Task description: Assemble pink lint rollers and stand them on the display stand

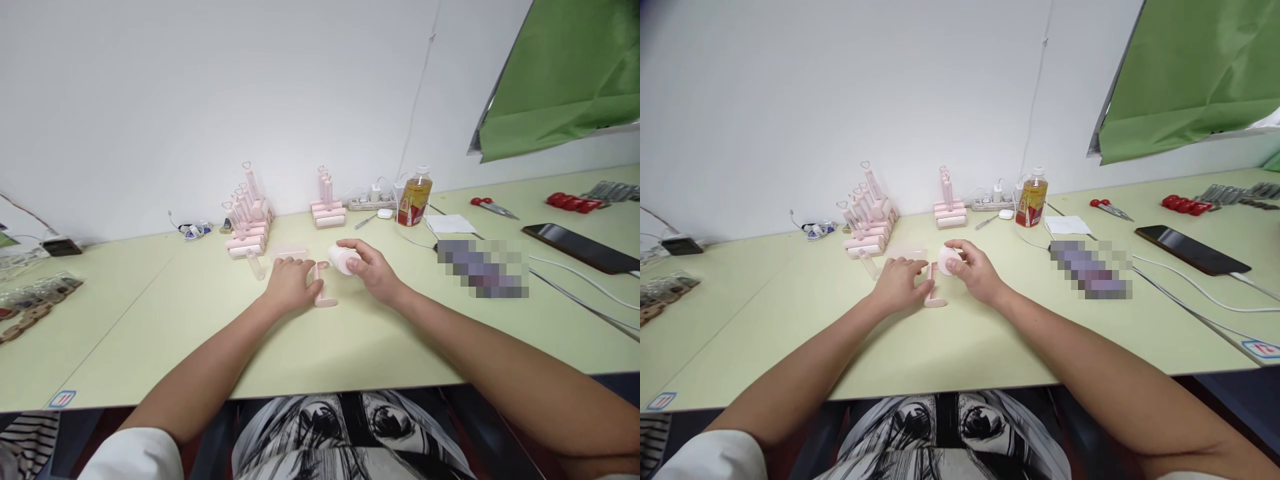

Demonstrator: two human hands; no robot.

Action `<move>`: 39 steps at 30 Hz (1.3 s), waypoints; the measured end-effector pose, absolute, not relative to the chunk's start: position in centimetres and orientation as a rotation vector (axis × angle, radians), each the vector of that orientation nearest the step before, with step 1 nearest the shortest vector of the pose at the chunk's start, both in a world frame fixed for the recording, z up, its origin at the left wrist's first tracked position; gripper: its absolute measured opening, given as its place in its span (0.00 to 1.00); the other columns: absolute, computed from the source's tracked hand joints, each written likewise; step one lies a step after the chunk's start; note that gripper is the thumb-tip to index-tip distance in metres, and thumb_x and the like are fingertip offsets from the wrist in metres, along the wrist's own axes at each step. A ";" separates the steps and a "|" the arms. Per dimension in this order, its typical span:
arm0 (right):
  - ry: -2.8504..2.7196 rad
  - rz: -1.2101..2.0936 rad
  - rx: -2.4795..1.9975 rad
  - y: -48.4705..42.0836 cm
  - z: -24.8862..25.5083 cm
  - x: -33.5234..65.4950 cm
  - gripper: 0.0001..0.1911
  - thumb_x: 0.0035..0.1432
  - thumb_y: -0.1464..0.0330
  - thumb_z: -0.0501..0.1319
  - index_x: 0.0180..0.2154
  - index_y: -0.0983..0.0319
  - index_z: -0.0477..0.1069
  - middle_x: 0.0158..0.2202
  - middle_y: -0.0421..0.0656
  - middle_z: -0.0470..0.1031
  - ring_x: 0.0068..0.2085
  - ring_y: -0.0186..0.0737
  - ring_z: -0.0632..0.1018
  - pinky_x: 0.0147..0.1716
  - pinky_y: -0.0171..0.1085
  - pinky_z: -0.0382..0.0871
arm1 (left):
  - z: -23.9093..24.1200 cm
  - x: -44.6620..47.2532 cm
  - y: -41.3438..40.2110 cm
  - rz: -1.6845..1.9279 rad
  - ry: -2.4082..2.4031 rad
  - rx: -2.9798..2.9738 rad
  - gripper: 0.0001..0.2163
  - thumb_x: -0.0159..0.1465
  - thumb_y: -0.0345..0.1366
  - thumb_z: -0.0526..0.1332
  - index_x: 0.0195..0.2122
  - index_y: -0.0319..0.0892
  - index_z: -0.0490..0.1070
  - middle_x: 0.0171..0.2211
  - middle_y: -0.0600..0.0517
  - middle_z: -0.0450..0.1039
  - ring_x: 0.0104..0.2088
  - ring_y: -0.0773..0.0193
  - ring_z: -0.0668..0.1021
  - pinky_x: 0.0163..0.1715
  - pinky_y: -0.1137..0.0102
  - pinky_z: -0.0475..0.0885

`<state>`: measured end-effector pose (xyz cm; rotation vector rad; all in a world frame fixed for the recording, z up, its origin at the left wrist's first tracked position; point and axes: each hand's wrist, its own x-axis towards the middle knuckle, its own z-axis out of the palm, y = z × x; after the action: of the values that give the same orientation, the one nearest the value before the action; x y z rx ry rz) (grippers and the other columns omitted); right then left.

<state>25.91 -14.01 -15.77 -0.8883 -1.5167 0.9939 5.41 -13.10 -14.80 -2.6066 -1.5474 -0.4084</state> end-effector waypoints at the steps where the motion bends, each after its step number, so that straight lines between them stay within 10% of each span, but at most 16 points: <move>1: -1.519 0.999 -0.885 -14.0 -15.8 25.9 0.31 0.51 0.46 0.62 0.48 0.61 0.68 0.39 0.45 0.73 0.40 0.44 0.73 0.40 0.41 0.68 | -15.0 5.6 -13.2 -0.422 -1.543 -2.615 0.19 0.62 0.46 0.56 0.51 0.44 0.72 0.37 0.47 0.77 0.41 0.50 0.75 0.43 0.56 0.64; 6: -1.504 1.066 -0.879 -13.8 -15.8 26.0 0.29 0.54 0.47 0.60 0.47 0.62 0.67 0.38 0.43 0.71 0.37 0.41 0.73 0.40 0.41 0.69 | -15.3 6.0 -13.6 -0.456 -1.515 -2.627 0.24 0.59 0.41 0.58 0.57 0.42 0.66 0.41 0.46 0.76 0.43 0.49 0.73 0.43 0.56 0.63; 14: -1.735 1.160 -0.940 -13.6 -16.5 25.9 0.30 0.52 0.53 0.64 0.51 0.62 0.66 0.46 0.47 0.73 0.39 0.42 0.74 0.42 0.43 0.68 | -13.9 5.9 -14.8 -0.306 -1.453 -2.705 0.10 0.63 0.35 0.52 0.39 0.42 0.72 0.28 0.50 0.76 0.28 0.58 0.75 0.30 0.65 0.62; 22: -1.331 1.386 -0.936 -13.4 -15.6 26.0 0.22 0.56 0.51 0.59 0.43 0.61 0.70 0.39 0.46 0.75 0.37 0.43 0.76 0.33 0.39 0.72 | -14.6 4.9 -15.9 -0.187 -1.182 -2.927 0.22 0.70 0.49 0.46 0.29 0.43 0.72 0.24 0.50 0.74 0.23 0.62 0.74 0.24 0.69 0.57; 31: -0.930 1.843 -0.820 -13.7 -13.3 26.9 0.42 0.59 0.39 0.36 0.46 0.66 0.68 0.31 0.53 0.78 0.26 0.49 0.79 0.20 0.40 0.70 | -15.3 4.6 -14.4 -0.771 -1.089 -2.694 0.13 0.70 0.38 0.50 0.43 0.48 0.75 0.51 0.51 0.75 0.39 0.65 0.80 0.30 0.73 0.69; 39: -0.972 2.035 -0.762 -14.0 -13.2 26.7 0.47 0.58 0.38 0.33 0.51 0.69 0.66 0.34 0.56 0.79 0.27 0.48 0.80 0.21 0.41 0.74 | -15.4 4.7 -14.7 -0.868 -1.019 -2.533 0.11 0.69 0.40 0.53 0.43 0.48 0.75 0.48 0.49 0.78 0.39 0.64 0.81 0.31 0.72 0.72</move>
<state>26.68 -13.97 -13.19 -0.7618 -0.9717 2.0347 4.68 -14.70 -15.43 -2.5333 -1.0186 -0.8683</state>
